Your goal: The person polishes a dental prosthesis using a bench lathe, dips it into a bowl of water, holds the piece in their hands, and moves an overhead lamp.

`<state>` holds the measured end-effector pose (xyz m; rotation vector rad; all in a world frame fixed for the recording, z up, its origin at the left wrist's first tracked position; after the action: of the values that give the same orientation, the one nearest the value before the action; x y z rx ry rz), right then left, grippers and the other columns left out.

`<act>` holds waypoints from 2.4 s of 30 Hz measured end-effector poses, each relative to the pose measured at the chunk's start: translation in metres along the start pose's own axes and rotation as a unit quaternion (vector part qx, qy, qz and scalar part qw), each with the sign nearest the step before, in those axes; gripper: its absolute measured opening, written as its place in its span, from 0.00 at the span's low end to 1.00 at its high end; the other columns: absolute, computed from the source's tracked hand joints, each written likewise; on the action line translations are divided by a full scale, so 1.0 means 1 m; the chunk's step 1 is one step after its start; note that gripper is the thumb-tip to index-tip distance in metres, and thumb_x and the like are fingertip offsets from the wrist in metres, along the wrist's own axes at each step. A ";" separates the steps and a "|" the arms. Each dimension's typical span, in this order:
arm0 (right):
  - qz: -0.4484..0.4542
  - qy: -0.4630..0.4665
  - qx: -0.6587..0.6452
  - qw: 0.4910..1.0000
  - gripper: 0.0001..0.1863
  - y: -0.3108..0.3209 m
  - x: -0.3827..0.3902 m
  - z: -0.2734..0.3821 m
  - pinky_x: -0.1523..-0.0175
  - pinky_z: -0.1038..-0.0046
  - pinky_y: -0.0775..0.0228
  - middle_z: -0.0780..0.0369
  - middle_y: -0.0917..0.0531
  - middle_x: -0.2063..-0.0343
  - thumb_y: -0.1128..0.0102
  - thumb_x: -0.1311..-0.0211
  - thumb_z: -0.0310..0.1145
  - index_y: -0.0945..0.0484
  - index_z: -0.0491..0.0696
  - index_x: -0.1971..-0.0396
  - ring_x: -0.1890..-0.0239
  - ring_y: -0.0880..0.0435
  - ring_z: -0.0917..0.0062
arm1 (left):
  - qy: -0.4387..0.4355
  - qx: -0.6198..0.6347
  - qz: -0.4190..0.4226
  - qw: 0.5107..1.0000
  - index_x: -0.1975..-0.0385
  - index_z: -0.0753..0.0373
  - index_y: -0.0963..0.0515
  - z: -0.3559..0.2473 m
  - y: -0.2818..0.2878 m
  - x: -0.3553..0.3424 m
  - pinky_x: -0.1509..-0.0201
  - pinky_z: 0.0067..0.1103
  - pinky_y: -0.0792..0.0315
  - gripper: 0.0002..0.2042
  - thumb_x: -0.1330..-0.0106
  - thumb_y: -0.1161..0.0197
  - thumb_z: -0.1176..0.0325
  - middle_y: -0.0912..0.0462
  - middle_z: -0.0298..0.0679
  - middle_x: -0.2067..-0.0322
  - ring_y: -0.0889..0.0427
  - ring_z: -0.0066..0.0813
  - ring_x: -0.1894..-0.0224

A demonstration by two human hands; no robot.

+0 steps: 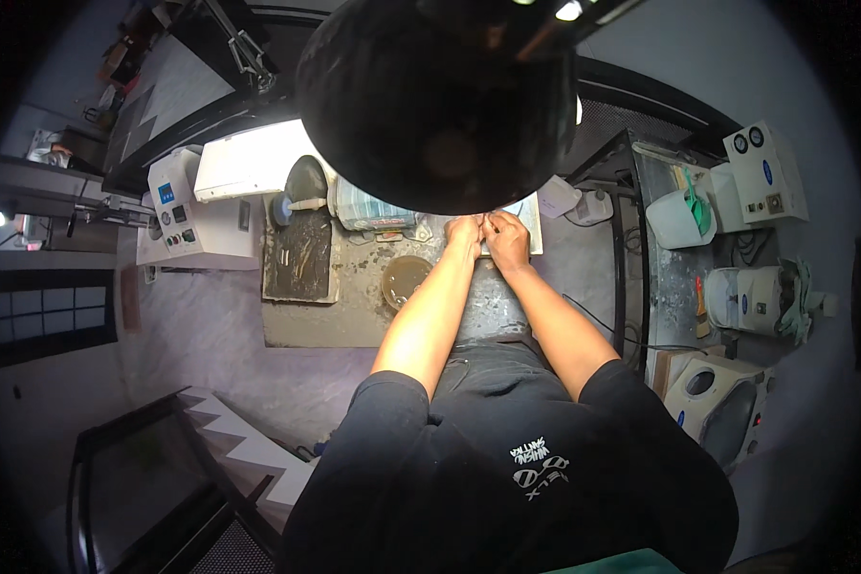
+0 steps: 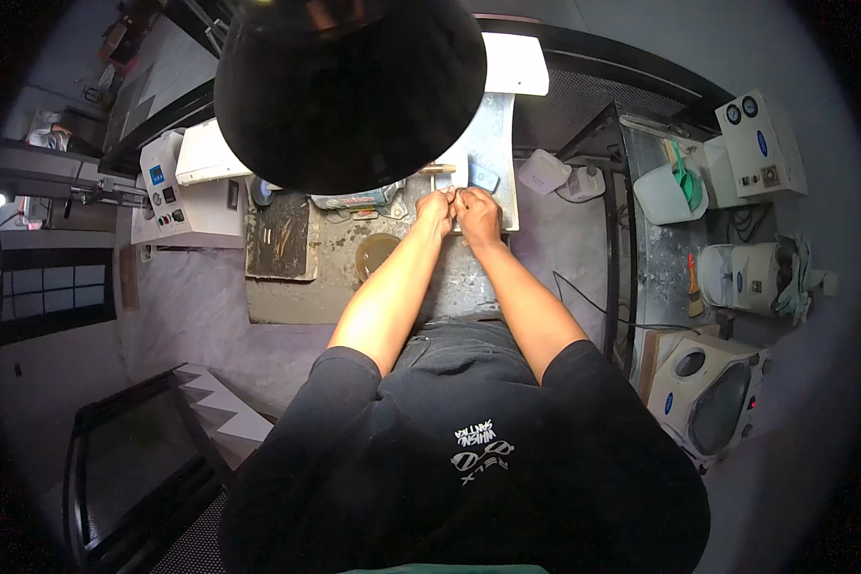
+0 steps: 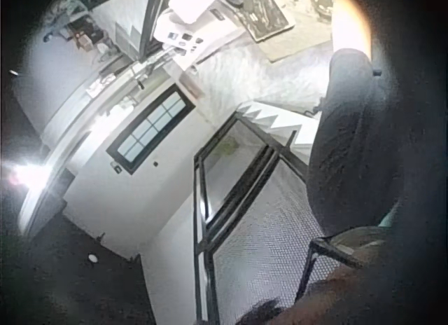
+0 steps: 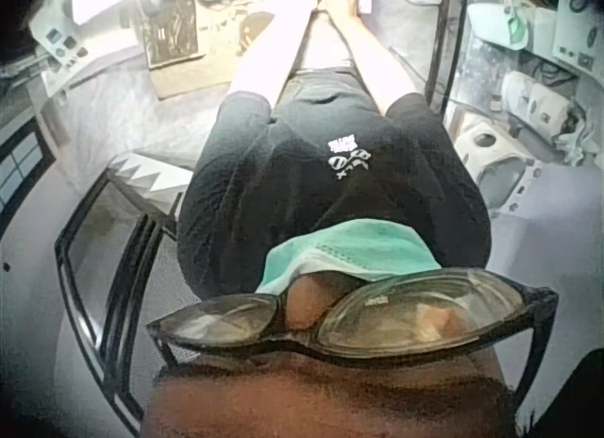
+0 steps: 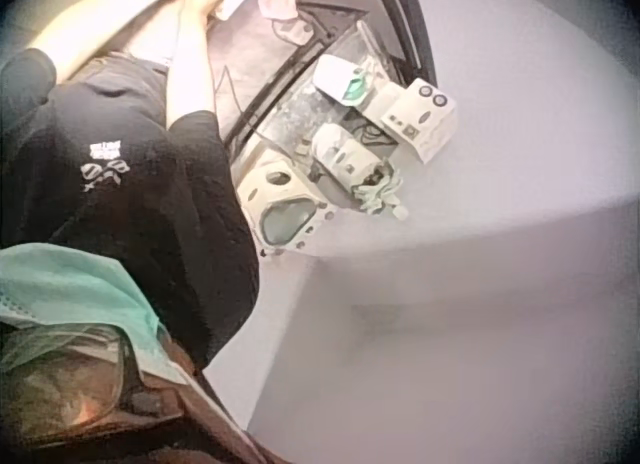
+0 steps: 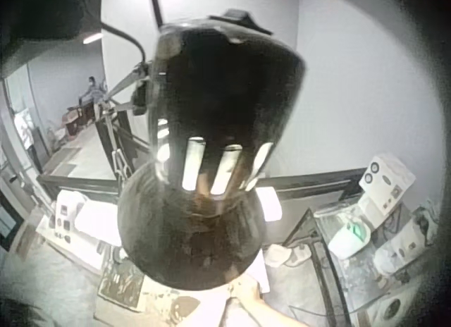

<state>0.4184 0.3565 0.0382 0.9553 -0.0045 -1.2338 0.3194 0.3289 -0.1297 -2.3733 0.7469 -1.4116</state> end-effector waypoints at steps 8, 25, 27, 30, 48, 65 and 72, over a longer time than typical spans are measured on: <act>0.017 -0.020 0.012 1.000 0.06 -0.005 0.000 -0.002 0.60 0.65 0.25 0.55 0.17 0.72 0.39 0.46 0.28 0.18 0.41 0.74 0.67 0.17 0.61 | -0.009 -0.066 0.002 0.998 0.67 0.73 0.23 -0.011 -0.007 0.016 0.72 0.22 0.22 0.03 0.35 0.44 0.80 0.19 0.42 0.70 0.19 0.30 0.72; 0.025 -0.015 0.048 0.998 0.07 -0.008 0.000 -0.003 0.60 0.68 0.24 0.55 0.16 0.72 0.36 0.48 0.29 0.17 0.40 0.75 0.68 0.16 0.63 | -0.056 -0.040 0.018 0.997 0.75 0.72 0.20 -0.016 -0.012 0.021 0.78 0.19 0.32 0.05 0.39 0.39 0.78 0.20 0.39 0.78 0.25 0.23 0.80; 0.027 -0.015 0.049 0.998 0.06 -0.009 -0.002 -0.002 0.59 0.68 0.24 0.55 0.16 0.72 0.36 0.48 0.29 0.17 0.40 0.75 0.68 0.16 0.63 | -0.054 -0.042 0.014 0.998 0.76 0.72 0.20 -0.018 -0.011 0.020 0.78 0.19 0.33 0.05 0.39 0.38 0.77 0.21 0.38 0.79 0.25 0.22 0.80; 0.030 -0.028 0.053 0.998 0.06 -0.010 -0.002 -0.001 0.59 0.68 0.24 0.55 0.15 0.72 0.36 0.48 0.29 0.17 0.41 0.75 0.68 0.16 0.62 | -0.047 -0.057 0.006 0.997 0.77 0.71 0.20 -0.019 -0.011 0.022 0.79 0.20 0.33 0.06 0.39 0.39 0.77 0.21 0.38 0.80 0.26 0.21 0.81; 0.027 0.044 0.047 0.998 0.05 0.005 0.006 -0.003 0.59 0.66 0.24 0.55 0.16 0.71 0.35 0.48 0.28 0.17 0.42 0.74 0.66 0.17 0.63 | -0.042 0.024 0.055 0.997 0.65 0.73 0.21 -0.005 -0.020 0.044 0.75 0.16 0.28 0.05 0.34 0.44 0.78 0.18 0.39 0.74 0.23 0.21 0.78; 0.028 -0.016 0.077 0.996 0.07 -0.016 0.004 -0.035 0.61 0.69 0.24 0.55 0.16 0.74 0.35 0.47 0.29 0.17 0.40 0.76 0.71 0.16 0.62 | -0.132 0.025 0.005 0.991 0.71 0.73 0.20 -0.044 -0.028 0.072 0.73 0.17 0.31 0.07 0.35 0.45 0.78 0.19 0.37 0.76 0.25 0.21 0.78; 0.051 -0.017 0.101 0.993 0.08 -0.008 0.011 -0.032 0.60 0.69 0.23 0.53 0.15 0.71 0.34 0.46 0.31 0.16 0.40 0.73 0.68 0.15 0.63 | -0.123 -0.062 0.024 0.990 0.71 0.72 0.20 -0.039 -0.030 0.073 0.73 0.17 0.31 0.06 0.36 0.44 0.79 0.19 0.38 0.76 0.25 0.20 0.78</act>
<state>0.4318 0.3671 0.0078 1.0948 -0.2062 -1.1709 0.3222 0.3135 -0.0426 -2.5439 0.8391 -1.0544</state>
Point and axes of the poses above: each hand's wrist, its own x-axis away from the middle knuckle, its own y-axis out of the back of the hand, z = x × y, the point moved 10 cm from there along -x, towards the middle knuckle
